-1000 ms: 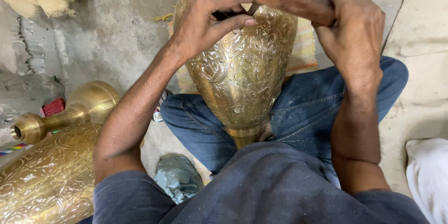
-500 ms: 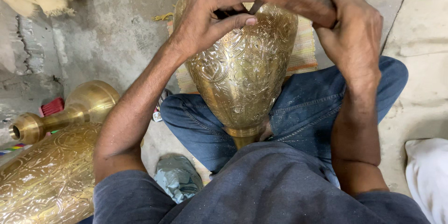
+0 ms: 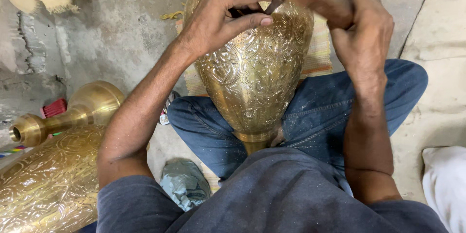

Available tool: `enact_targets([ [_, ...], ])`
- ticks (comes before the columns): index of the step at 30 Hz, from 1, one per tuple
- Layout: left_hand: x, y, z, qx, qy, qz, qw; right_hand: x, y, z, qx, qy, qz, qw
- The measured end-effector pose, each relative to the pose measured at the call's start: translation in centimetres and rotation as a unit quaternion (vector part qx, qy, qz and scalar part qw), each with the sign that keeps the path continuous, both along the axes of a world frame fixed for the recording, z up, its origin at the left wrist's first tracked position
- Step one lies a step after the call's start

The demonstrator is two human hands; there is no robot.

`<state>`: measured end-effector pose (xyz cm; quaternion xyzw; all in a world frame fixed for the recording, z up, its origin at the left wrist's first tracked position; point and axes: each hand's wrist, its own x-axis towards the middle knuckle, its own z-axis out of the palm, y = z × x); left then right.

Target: The person sits cross-legged on the floor with a large brass vase held between their legs and engraves ornate floral patterns into its surface. They hold a small chisel against the metal with one hand and strike it with a wooden mallet in the other, repositioning the chisel repeatedly to work different areas of the pattern.

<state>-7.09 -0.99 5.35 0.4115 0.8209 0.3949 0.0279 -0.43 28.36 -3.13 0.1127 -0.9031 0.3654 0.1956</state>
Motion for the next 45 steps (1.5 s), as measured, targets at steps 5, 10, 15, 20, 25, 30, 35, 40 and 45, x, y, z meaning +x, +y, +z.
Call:
enact_targets([
  [5, -0.1, -0.2, 0.2, -0.012, 0.002, -0.008, 1.000, 0.8, 0.1, 1.4, 0.088, 0.010, 0.018, 0.996],
  [10, -0.4, 0.2, 0.1, -0.019, -0.024, 0.001, 1.000, 0.5, -0.1, 1.5, -0.178, -0.118, -0.028, 0.977],
  [15, -0.2, 0.1, 0.2, -0.027, -0.013, 0.000, 1.000, 0.6, 0.2, 0.7, 0.020, -0.020, -0.015, 0.999],
  [20, -0.5, 0.2, 0.5, -0.037, -0.020, 0.000, 0.999, 0.8, 0.2, 1.1, -0.030, -0.018, 0.067, 0.997],
  [25, -0.5, 0.2, 0.6, -0.042, -0.035, 0.005, 0.999, 0.8, -1.2, 3.2, -0.230, -0.114, -0.061, 0.965],
  [30, -0.5, 0.2, 0.7, -0.034, -0.062, -0.001, 0.998, 1.5, -0.6, 3.4, 0.042, 0.001, -0.015, 0.999],
  [35, -0.9, 0.2, 0.5, -0.033, -0.079, -0.005, 0.996, 1.7, -0.2, -0.4, -0.103, -0.014, -0.037, 0.994],
  [40, -0.9, 0.3, 0.3, -0.021, -0.078, -0.005, 0.997, 1.5, 1.2, -2.3, -0.075, -0.028, -0.026, 0.996],
  [45, -1.2, 0.1, 0.8, -0.031, -0.068, -0.014, 0.997, 1.8, 1.1, -2.0, 0.030, -0.012, 0.003, 0.999],
])
